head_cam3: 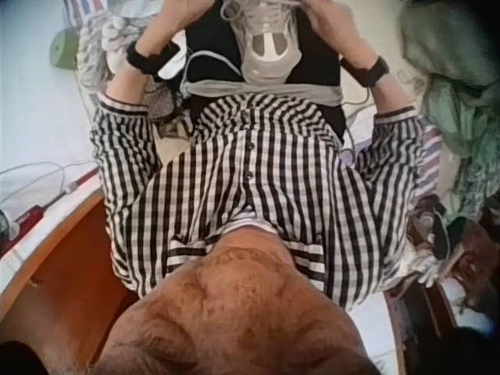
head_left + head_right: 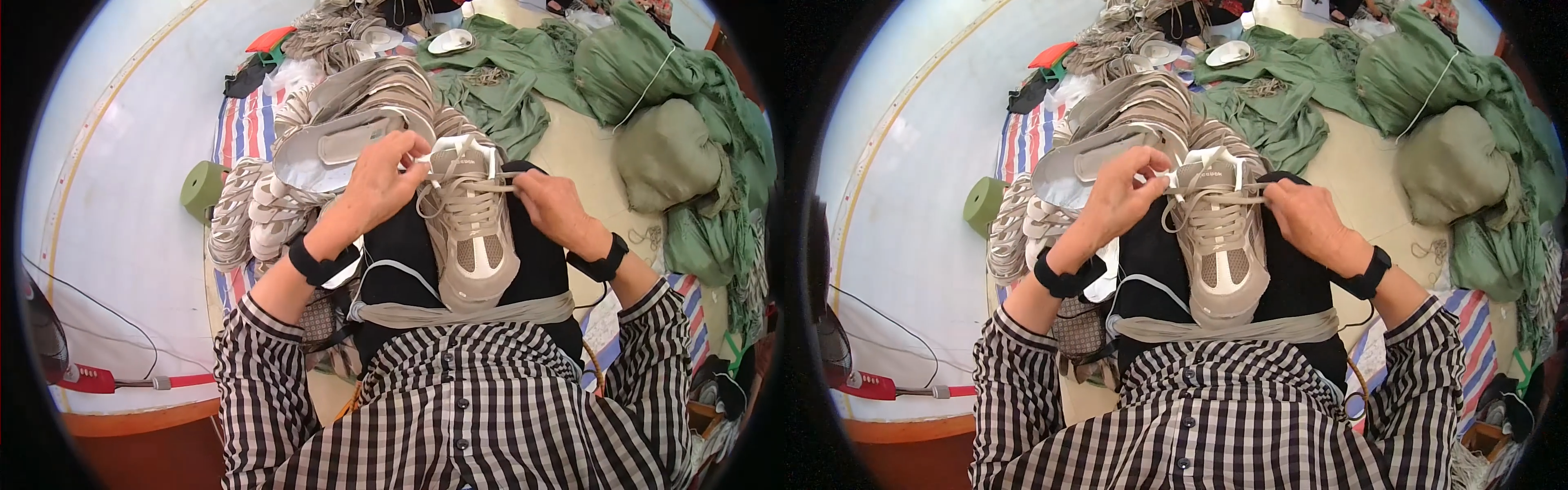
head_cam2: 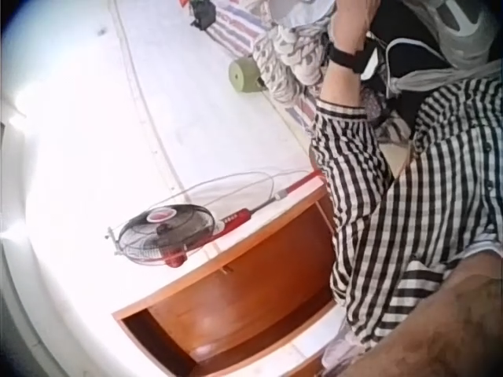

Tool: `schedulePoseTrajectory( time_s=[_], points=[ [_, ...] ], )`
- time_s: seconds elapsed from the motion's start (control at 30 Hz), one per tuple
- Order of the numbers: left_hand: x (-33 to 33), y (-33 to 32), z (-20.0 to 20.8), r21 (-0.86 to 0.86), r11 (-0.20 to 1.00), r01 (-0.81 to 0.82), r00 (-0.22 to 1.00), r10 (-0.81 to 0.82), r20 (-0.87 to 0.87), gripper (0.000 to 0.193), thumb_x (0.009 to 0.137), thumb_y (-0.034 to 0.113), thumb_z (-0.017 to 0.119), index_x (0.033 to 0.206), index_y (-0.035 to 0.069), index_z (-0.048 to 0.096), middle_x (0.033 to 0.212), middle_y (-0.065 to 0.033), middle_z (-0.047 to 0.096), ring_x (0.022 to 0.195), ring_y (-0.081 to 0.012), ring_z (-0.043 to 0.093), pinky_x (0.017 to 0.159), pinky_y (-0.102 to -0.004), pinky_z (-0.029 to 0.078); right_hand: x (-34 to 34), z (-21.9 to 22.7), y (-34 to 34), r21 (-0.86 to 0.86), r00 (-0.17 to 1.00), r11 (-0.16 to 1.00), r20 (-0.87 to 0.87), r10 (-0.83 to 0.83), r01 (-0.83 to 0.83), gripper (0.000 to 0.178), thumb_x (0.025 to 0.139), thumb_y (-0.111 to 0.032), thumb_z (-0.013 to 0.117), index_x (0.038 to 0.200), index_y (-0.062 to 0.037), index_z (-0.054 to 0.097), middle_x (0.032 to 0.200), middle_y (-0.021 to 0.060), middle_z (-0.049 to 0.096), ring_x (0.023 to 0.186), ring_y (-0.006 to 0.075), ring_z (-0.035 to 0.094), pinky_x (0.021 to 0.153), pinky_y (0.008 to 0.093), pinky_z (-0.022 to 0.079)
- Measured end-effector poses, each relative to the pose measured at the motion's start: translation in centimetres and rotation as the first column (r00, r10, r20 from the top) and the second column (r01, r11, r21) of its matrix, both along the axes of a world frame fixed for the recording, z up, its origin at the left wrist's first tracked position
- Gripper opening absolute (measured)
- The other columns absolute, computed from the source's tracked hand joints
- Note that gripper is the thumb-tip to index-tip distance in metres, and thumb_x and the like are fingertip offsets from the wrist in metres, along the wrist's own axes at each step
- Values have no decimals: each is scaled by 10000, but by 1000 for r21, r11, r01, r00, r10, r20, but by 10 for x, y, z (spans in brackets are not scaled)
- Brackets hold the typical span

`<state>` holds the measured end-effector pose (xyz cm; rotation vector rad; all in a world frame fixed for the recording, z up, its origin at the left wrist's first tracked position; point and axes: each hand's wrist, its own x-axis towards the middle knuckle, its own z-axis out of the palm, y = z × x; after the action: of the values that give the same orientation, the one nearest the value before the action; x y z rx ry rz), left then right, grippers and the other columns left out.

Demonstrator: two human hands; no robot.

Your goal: The recorder is lacing up a new shoe and organizing batches of shoe components in a manufacturing facility.

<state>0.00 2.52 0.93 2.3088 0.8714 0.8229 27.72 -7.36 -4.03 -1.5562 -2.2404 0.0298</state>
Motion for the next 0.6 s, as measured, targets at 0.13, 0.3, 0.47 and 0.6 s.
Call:
schedulePoseTrajectory(
  time_s=[0.13, 0.3, 0.47, 0.6],
  points=[
    [3, -11, -6, -22, 999, -23, 999, 22, -34, 163, 802, 103, 642, 954, 43, 642, 866, -116, 556, 780, -265, 584, 710, -381, 473, -6, 12, 17, 42, 837, 983, -532, -128, 178, 95, 892, -52, 550, 950, -32, 623, 722, 130, 623, 571, 286, 598, 547, 374, 462],
    [8, -6, -10, 53, 998, 44, 995, -39, -89, 115, 809, 91, 628, 917, 53, 629, 863, -118, 517, 849, -299, 548, 756, -396, 450, -17, 33, 29, 64, 619, 987, -784, -40, 145, 135, 953, -93, 515, 951, -18, 627, 632, 4, 554, 541, 67, 461, 506, 254, 394],
    [7, -7, -11, 204, 977, 61, 998, -60, -14, 75, 836, 40, 601, 893, 8, 565, 828, -126, 558, 736, -280, 553, 660, -358, 450, -20, 31, 27, -22, 594, 986, -796, -116, 163, 232, 1011, -197, 493, 956, -21, 634, 669, -23, 532, 572, 37, 457, 519, 212, 374],
    [-3, -6, -11, 166, 986, 27, 995, -10, -102, 62, 849, 33, 586, 885, 10, 541, 742, -156, 590, 691, -343, 577, 637, -392, 449, -15, 21, 19, 63, 654, 974, -750, -98, 218, 165, 963, -147, 524, 951, -16, 624, 616, 44, 567, 543, 119, 521, 513, 295, 413]
  ],
)
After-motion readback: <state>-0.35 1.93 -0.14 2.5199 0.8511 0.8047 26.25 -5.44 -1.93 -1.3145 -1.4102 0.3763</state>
